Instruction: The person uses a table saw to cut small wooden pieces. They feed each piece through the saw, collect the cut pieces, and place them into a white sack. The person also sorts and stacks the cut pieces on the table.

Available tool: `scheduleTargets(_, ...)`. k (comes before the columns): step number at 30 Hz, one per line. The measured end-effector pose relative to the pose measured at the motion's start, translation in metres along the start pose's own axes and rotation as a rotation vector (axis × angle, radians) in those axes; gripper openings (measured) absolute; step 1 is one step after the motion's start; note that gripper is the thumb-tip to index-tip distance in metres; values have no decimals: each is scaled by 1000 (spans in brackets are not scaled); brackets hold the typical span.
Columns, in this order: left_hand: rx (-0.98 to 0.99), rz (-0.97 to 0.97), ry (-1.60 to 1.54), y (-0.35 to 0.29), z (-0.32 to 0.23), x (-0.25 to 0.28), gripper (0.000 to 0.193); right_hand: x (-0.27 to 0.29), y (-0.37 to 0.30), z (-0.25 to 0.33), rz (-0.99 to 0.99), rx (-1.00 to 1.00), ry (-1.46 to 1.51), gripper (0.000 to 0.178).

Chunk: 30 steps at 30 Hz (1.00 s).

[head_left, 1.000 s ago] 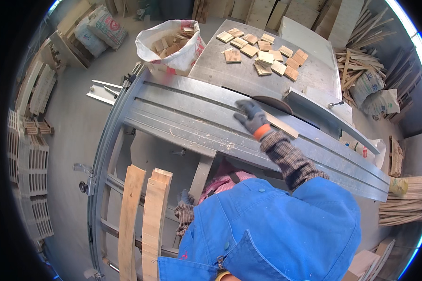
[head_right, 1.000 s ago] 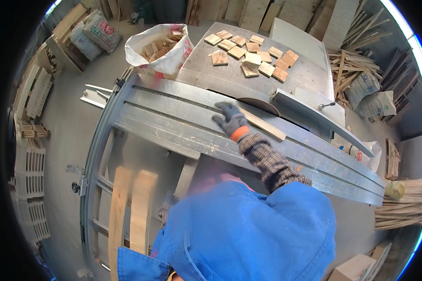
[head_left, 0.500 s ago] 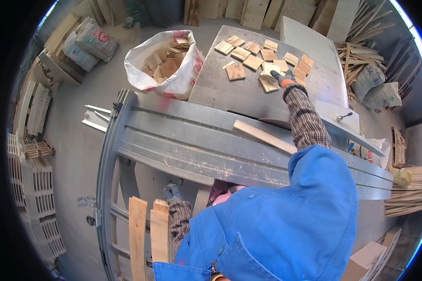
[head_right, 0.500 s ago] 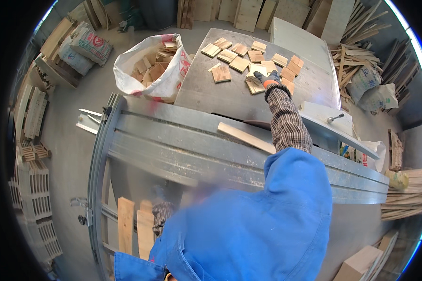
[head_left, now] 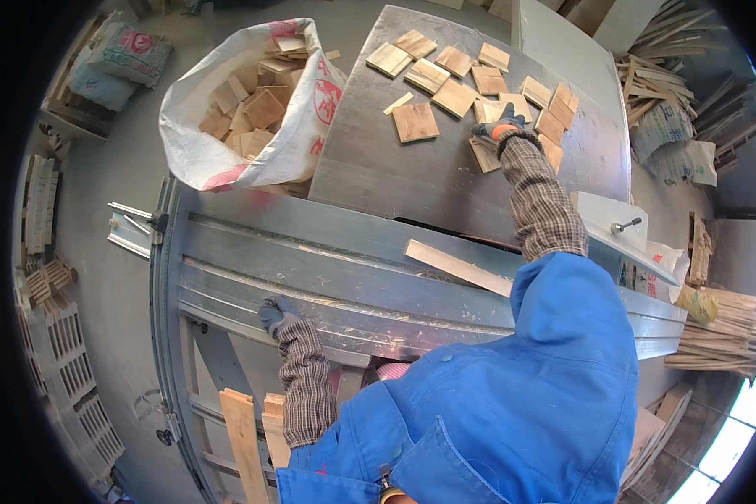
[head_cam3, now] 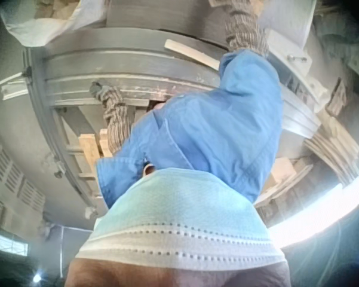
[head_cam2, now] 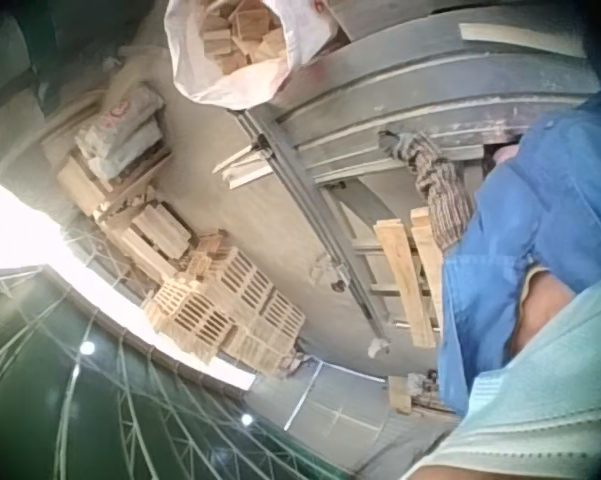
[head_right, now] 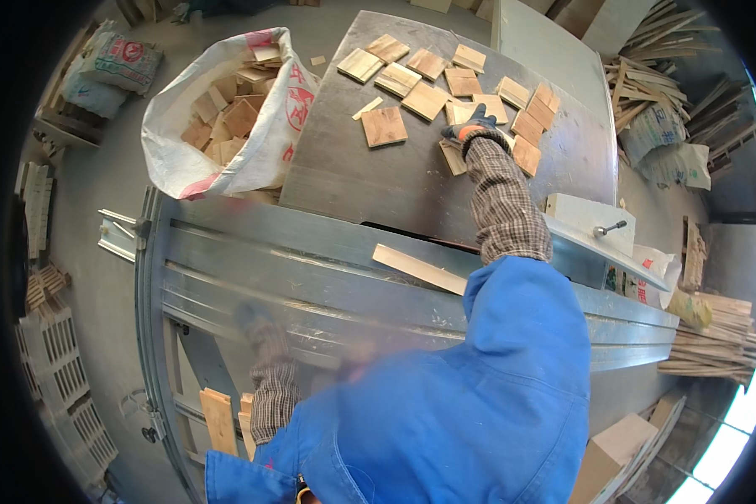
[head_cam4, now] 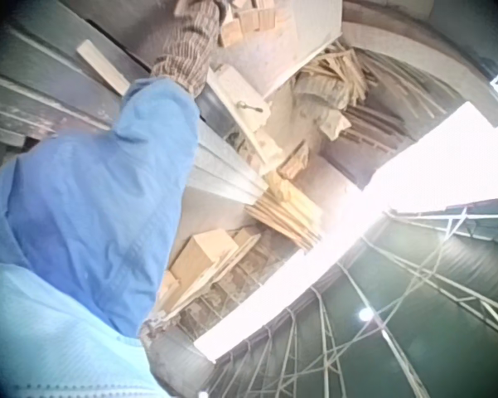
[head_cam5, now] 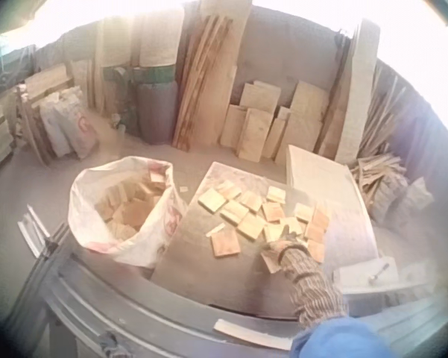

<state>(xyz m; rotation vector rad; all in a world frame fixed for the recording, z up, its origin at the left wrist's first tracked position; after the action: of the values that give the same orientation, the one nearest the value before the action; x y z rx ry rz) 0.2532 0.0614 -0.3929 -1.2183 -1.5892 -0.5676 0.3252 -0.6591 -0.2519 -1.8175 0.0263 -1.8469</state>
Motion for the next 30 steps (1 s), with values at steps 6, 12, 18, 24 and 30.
scheduleTargets(6, -193, 104, 152, 2, 6, -24, 37, 13, 19, -41, -112, 409, 106, 134)
scheduleTargets(12, -438, -243, 242, -16, -24, -4, 36, -19, -26, -26, -65, 218, -87, 140)
scheduleTargets(18, -259, 56, 381, -14, -50, 13, 37, -18, -40, -14, -31, 115, -140, 126)
scheduleTargets(24, -51, 340, 369, -23, -77, 29, 43, -45, -33, -24, -110, 458, -273, 130)
scheduleTargets(30, 18, 427, 220, -28, -93, 47, 46, -32, -27, -10, -50, 551, -12, 121)
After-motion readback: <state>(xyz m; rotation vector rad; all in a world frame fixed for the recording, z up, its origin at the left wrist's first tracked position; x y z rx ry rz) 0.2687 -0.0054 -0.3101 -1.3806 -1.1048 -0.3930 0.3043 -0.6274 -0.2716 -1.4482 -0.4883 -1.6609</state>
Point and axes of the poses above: each hand's wrist, its own y-axis towards the middle knuckle, its own x-axis out of the back of the hand, z = x × y, the point moved 6 cm from there along y, towards the middle knuckle, and after that the axes turned 5 degrees about -x, right-handed, at the moved point
